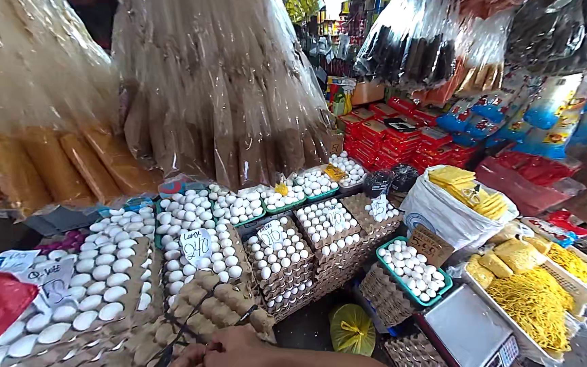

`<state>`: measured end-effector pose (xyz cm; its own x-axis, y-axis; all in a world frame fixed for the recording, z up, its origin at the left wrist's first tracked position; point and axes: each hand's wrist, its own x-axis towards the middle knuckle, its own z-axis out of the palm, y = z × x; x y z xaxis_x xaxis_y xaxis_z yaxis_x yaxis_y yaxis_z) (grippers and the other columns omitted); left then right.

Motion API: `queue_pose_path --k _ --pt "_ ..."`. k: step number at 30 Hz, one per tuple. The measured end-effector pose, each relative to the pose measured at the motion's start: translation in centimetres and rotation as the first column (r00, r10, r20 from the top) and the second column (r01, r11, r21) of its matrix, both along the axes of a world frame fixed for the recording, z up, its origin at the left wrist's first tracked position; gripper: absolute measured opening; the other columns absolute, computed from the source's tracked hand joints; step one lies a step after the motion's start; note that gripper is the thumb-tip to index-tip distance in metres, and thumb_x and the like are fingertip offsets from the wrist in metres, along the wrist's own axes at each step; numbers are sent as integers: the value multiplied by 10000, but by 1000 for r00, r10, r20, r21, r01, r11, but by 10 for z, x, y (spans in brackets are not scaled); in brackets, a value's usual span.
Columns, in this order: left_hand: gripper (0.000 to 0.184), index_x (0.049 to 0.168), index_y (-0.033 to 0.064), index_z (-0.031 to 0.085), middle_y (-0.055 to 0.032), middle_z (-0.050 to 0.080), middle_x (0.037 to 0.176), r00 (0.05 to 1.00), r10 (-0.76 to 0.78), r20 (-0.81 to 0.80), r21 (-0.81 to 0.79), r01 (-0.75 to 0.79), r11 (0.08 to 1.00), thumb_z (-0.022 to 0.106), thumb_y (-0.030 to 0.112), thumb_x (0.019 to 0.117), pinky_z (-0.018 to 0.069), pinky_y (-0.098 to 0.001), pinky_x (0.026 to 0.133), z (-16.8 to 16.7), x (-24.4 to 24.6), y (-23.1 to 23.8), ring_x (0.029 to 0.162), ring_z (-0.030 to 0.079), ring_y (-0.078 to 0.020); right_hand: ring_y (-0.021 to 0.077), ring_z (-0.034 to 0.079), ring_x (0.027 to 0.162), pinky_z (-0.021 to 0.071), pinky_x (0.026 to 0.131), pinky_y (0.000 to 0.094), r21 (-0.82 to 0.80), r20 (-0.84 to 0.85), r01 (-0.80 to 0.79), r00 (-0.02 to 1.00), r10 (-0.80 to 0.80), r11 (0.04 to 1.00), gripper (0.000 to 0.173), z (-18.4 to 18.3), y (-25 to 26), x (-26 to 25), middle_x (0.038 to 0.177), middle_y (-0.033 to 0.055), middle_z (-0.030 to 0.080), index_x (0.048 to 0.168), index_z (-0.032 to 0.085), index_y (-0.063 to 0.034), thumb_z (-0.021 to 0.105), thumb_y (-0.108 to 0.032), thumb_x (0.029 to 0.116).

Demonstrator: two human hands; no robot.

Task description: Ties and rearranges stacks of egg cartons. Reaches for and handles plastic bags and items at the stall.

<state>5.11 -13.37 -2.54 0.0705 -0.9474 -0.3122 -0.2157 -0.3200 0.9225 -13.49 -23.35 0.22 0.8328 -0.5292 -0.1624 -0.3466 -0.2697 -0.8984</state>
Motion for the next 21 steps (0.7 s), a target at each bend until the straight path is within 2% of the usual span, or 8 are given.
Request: queue_pose_path --k 2,5,7,10,12,14,17,21 --pt "272 1139 -56 654 -191 644 1154 974 69 214 -7 -69 998 645 99 917 570 -469 880 10 -12 7 995 661 -254 337 662 945 525 860 563 157 36 -78 997 74 984 321 12 -4 0 1016 230 670 1126 655 63 524 -221 1054" --pt "213 1121 -13 695 -167 727 995 890 320 326 -3 -337 941 660 99 943 608 -491 747 13 -31 16 801 721 -259 278 667 915 543 866 489 192 92 -161 985 145 968 314 29 -13 -5 1022 205 683 1168 661 56 540 -215 1065" --pt "228 1187 -1 667 -144 718 948 845 489 217 27 -506 862 592 71 985 610 -432 641 5 -35 15 698 699 -222 232 665 838 553 803 448 113 95 -206 976 196 972 265 31 -25 -1 978 163 699 1172 684 23 548 -173 1057" --pt "201 1181 1 627 -80 693 806 746 664 -48 89 -659 747 615 90 1001 464 -246 414 -13 -36 11 493 564 -101 289 708 977 561 875 559 -141 -117 -167 982 151 976 245 23 -39 11 1070 127 736 1215 707 -91 581 -149 1013" --pt "223 1193 -12 608 -77 671 787 682 710 -176 143 -696 704 637 74 990 439 -216 400 -16 -36 5 475 530 -83 331 703 1035 561 875 610 -272 -263 -128 963 54 954 268 17 -39 21 1104 129 730 1233 684 -130 615 -187 981" --pt "244 1202 -3 609 -55 640 753 643 741 -196 180 -719 672 656 79 977 450 -212 430 -10 -37 6 489 520 -76 368 684 1087 535 909 633 -384 -371 -156 929 3 910 289 10 -29 34 1149 152 722 1230 689 -135 602 -215 966" --pt "264 1234 29 584 -23 598 774 654 740 -156 204 -712 672 629 110 987 421 -207 456 -6 -40 3 514 483 -65 436 541 1306 367 1085 705 -456 -471 -255 882 12 853 303 6 -12 49 1391 186 613 1253 698 -100 542 -169 1002" --pt "287 1200 24 642 -84 664 851 615 781 -114 165 -763 625 700 102 930 478 -261 499 -15 -42 6 557 546 -119 430 428 1393 337 1078 730 -560 -472 -260 881 -45 787 209 -6 -5 58 1468 126 556 1105 763 -124 656 -173 931"
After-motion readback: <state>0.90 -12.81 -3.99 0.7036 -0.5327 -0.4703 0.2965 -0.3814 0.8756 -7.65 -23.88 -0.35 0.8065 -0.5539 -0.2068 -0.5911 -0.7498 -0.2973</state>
